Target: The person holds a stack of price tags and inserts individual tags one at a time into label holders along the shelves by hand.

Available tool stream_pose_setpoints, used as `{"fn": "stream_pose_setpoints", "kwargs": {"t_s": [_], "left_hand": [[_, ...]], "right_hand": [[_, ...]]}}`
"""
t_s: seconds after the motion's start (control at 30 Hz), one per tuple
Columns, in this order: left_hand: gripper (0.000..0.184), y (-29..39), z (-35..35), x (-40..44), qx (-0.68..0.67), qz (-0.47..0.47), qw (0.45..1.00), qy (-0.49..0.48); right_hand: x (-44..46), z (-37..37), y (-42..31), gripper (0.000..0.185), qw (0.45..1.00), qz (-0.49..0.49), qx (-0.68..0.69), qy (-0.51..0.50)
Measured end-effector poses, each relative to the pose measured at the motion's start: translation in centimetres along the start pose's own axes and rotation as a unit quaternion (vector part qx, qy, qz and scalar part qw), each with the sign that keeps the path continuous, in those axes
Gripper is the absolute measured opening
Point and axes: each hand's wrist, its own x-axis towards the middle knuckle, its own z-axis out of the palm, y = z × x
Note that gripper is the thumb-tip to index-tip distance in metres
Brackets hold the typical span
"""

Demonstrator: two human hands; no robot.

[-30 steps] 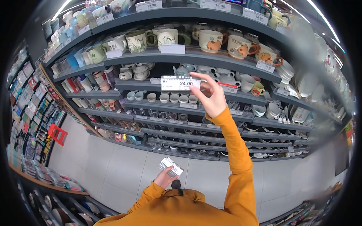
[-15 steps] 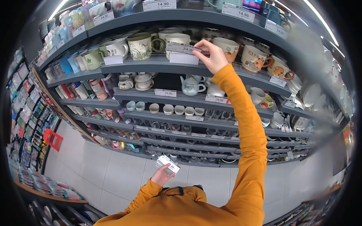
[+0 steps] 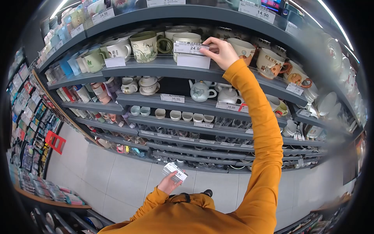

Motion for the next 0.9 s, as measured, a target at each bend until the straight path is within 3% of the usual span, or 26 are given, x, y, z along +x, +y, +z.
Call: {"fn": "stream_pose_setpoints", "kwargs": {"t_s": [0.2,0.3,0.4,0.7,0.9], "left_hand": [[0.037,0.6,-0.2,0.4,-0.009,-0.008,1.0,0.005],[0.037,0.6,-0.4,0.4,-0.005,-0.007,1.0,0.007],[0.037,0.5,-0.6,0.4,-0.004,-0.008,1.0,0.004],[0.036,0.6,-0.7,0.8,-0.005,-0.011,1.0,0.004],[0.037,0.9,0.2,0.6,0.007,-0.012,1.0,0.006]], "right_hand": [[-0.2,0.2,0.7,0.031,0.999,-0.002,-0.027,0.016],[-0.2,0.1,0.0,0.031,0.998,0.022,0.065,0.011],[-0.4,0.1,-0.6,0.031,1.0,0.017,-0.015,-0.001],[-0.5,-0.1,0.0,0.029,1.0,-0.015,-0.002,0.008],[-1.1,-0.1,-0.9,0.027,0.997,-0.006,-0.065,0.045]]}}
